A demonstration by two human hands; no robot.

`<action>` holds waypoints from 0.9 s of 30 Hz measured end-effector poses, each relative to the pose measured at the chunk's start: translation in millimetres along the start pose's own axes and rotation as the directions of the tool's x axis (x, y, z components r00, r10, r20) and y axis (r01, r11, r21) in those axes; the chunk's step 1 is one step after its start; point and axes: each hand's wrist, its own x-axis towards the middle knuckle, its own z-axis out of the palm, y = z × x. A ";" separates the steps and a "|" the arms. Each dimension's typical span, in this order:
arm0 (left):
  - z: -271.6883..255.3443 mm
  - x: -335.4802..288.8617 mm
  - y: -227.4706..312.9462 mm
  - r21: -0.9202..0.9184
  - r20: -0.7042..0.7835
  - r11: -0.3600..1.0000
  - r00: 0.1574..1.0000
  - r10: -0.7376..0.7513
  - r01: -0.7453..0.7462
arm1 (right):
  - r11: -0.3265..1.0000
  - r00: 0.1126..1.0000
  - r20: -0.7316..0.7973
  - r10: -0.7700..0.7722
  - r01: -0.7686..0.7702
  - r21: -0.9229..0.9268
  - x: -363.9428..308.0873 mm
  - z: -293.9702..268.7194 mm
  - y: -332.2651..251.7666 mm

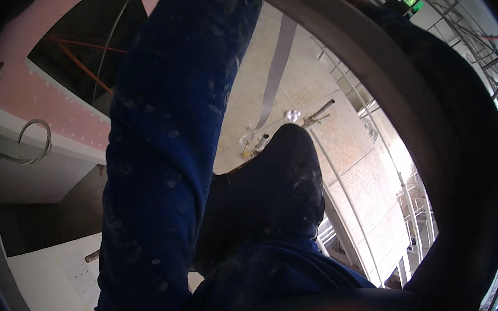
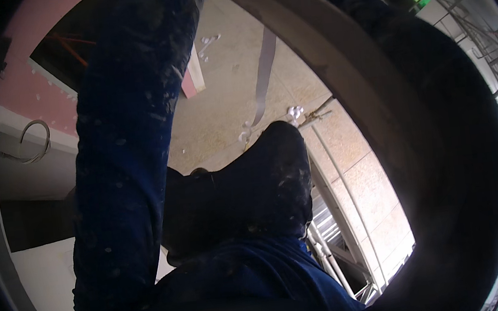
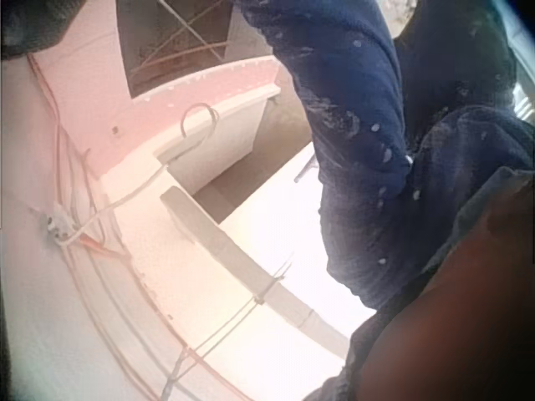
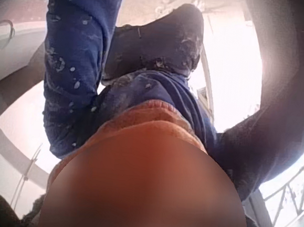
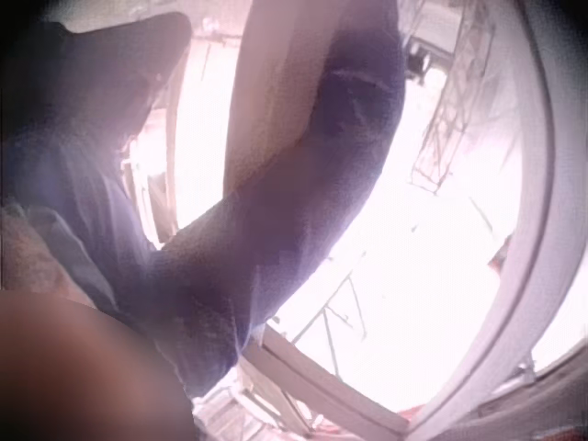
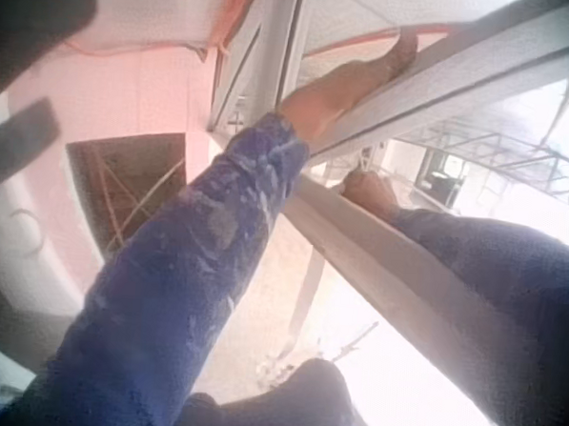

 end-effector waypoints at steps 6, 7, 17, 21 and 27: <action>10.2 3.4 -8.6 -0.039 0.049 0.998 0.997 -0.056 0.058 | 0.979 0.960 0.209 0.184 -0.162 -0.122 -9.5 -18.3 -18.7; 16.6 6.9 -7.6 -0.027 -0.032 1.000 0.999 -0.012 0.011 | 0.985 0.975 0.161 0.154 -0.138 -0.108 -11.3 -20.4 -20.6; 10.0 15.3 -6.1 -0.116 0.159 0.971 0.969 -0.188 0.207 | 0.985 0.977 0.201 0.066 -0.032 -0.167 -3.8 -34.6 -27.6; 11.6 19.7 -9.9 -0.114 0.141 0.978 0.977 -0.160 0.176 | 0.986 0.984 0.170 0.060 -0.032 -0.165 -5.1 -38.4 -27.7; 13.3 18.1 -16.2 -0.150 0.112 0.980 0.987 -0.115 0.131 | 0.981 0.980 0.184 0.081 -0.046 -0.188 -5.2 -45.7 -27.4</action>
